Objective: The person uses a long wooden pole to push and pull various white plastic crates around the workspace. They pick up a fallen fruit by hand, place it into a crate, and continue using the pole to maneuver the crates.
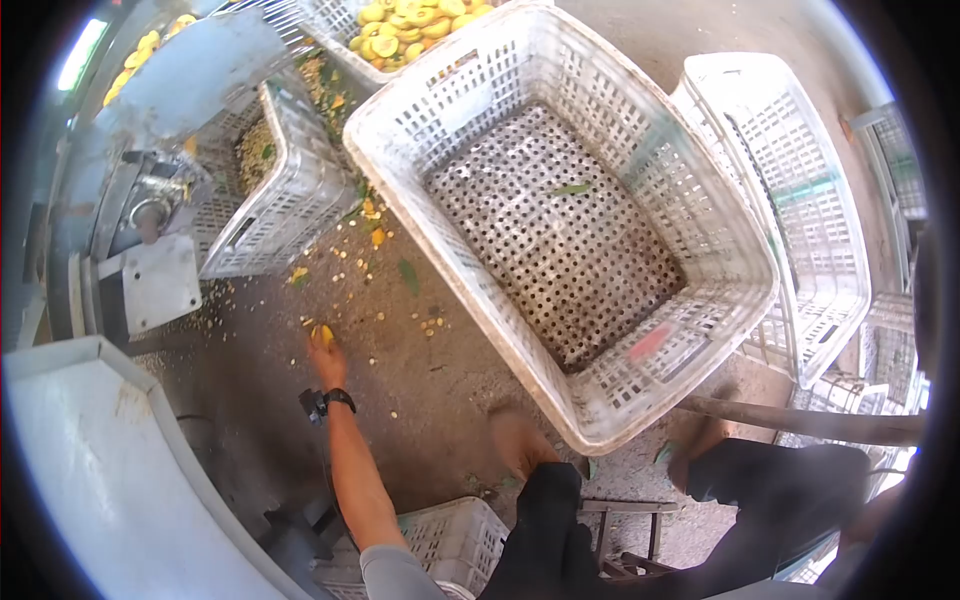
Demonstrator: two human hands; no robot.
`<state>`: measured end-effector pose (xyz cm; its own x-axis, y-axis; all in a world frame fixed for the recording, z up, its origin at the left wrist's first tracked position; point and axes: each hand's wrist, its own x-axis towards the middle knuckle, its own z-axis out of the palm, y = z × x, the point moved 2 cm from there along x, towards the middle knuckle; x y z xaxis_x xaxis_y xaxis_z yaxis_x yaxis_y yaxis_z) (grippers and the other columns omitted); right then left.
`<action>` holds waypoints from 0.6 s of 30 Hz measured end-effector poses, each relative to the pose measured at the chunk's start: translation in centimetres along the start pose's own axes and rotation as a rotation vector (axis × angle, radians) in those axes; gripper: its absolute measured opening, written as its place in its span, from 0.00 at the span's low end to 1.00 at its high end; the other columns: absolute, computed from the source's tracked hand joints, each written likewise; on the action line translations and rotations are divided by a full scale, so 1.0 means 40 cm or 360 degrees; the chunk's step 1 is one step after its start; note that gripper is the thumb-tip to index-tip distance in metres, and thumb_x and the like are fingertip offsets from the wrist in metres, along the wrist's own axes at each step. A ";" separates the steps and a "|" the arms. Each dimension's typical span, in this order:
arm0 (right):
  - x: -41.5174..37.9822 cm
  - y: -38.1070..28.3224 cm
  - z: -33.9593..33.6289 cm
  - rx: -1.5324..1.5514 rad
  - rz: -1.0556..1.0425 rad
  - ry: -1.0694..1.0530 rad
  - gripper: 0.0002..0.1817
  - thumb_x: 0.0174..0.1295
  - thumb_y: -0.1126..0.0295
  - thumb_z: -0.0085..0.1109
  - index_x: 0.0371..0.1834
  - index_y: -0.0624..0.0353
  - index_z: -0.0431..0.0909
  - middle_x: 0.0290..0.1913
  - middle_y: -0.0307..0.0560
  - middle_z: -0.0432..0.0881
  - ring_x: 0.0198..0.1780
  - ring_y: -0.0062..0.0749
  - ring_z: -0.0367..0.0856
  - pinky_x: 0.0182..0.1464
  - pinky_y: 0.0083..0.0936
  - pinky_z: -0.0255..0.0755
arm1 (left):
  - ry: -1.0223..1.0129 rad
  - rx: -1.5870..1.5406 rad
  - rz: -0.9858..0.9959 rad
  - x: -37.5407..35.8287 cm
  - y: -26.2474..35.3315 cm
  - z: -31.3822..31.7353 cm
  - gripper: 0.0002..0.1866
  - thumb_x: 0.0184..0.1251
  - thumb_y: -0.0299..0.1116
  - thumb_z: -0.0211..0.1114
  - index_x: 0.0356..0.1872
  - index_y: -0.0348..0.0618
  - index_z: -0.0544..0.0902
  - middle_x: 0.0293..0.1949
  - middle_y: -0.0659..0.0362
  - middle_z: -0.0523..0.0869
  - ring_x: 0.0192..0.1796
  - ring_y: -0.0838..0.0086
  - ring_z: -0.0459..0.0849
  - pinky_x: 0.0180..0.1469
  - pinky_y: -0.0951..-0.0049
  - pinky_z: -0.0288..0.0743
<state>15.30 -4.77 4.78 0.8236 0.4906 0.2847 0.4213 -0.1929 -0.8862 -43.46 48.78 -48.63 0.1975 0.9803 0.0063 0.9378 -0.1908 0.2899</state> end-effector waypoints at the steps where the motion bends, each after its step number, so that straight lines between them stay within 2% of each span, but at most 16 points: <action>1: -0.002 0.010 0.001 -0.0013 0.0007 0.0002 0.19 0.81 0.59 0.51 0.63 0.62 0.77 0.38 0.46 0.85 0.37 0.29 0.84 0.50 0.24 0.75 | 0.0016 -0.0057 -0.0135 0.007 -0.001 0.019 0.26 0.77 0.26 0.65 0.74 0.43 0.78 0.75 0.39 0.72 0.74 0.42 0.75 0.77 0.48 0.70; 3: -0.005 0.020 0.004 -0.0014 0.0023 0.0013 0.19 0.81 0.60 0.52 0.63 0.63 0.76 0.38 0.45 0.85 0.37 0.29 0.84 0.49 0.24 0.74 | 0.0061 -0.0152 -0.0412 0.010 0.072 -0.025 0.25 0.73 0.22 0.69 0.70 0.43 0.82 0.72 0.41 0.75 0.72 0.44 0.78 0.76 0.51 0.73; 6: -0.015 0.024 0.007 -0.0002 0.0023 0.0033 0.19 0.80 0.60 0.53 0.64 0.63 0.76 0.37 0.45 0.85 0.36 0.28 0.83 0.47 0.24 0.74 | 0.0186 -0.0059 -0.0320 -0.006 0.112 -0.017 0.24 0.63 0.18 0.77 0.60 0.43 0.86 0.63 0.45 0.79 0.66 0.48 0.82 0.72 0.53 0.77; 9: -0.023 0.027 0.003 0.0015 0.0023 0.0058 0.20 0.80 0.61 0.54 0.65 0.64 0.76 0.37 0.44 0.85 0.35 0.27 0.83 0.45 0.23 0.74 | 0.0298 -0.0114 -0.0413 -0.020 0.133 0.006 0.23 0.57 0.19 0.82 0.54 0.43 0.87 0.60 0.47 0.80 0.62 0.49 0.84 0.69 0.53 0.79; 13: -0.029 0.029 -0.013 0.0055 0.0019 0.0087 0.20 0.79 0.62 0.55 0.66 0.65 0.75 0.36 0.44 0.84 0.33 0.26 0.82 0.43 0.23 0.73 | 0.0376 -0.0222 -0.0216 -0.057 0.192 -0.006 0.23 0.56 0.19 0.83 0.53 0.42 0.88 0.58 0.50 0.81 0.59 0.51 0.86 0.64 0.55 0.83; 15: -0.034 0.031 -0.020 0.0081 0.0012 0.0114 0.21 0.78 0.63 0.56 0.66 0.65 0.75 0.35 0.43 0.84 0.33 0.26 0.82 0.41 0.23 0.73 | 0.0424 -0.0267 -0.0040 -0.091 0.289 -0.055 0.23 0.57 0.18 0.82 0.54 0.42 0.87 0.57 0.51 0.81 0.58 0.53 0.86 0.61 0.58 0.85; 16: -0.035 0.031 -0.028 0.0095 0.0006 0.0125 0.21 0.78 0.63 0.56 0.66 0.65 0.75 0.35 0.43 0.84 0.32 0.25 0.82 0.41 0.23 0.73 | 0.0315 -0.0491 -0.0180 -0.111 0.385 -0.115 0.23 0.59 0.17 0.80 0.56 0.40 0.87 0.60 0.51 0.80 0.61 0.56 0.86 0.62 0.60 0.87; 18: -0.041 0.025 -0.043 0.0129 -0.0018 0.0150 0.21 0.78 0.64 0.57 0.67 0.66 0.74 0.35 0.43 0.84 0.32 0.25 0.81 0.40 0.22 0.73 | 0.0444 -0.0602 0.0112 -0.143 0.572 -0.239 0.22 0.61 0.17 0.79 0.58 0.39 0.86 0.64 0.50 0.78 0.65 0.57 0.84 0.64 0.61 0.87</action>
<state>15.00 -7.22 4.04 0.8526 0.4095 0.3246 0.4018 -0.1165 -0.9083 -25.86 39.31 -32.90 0.1244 0.9519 0.2802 0.7451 -0.2761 0.6072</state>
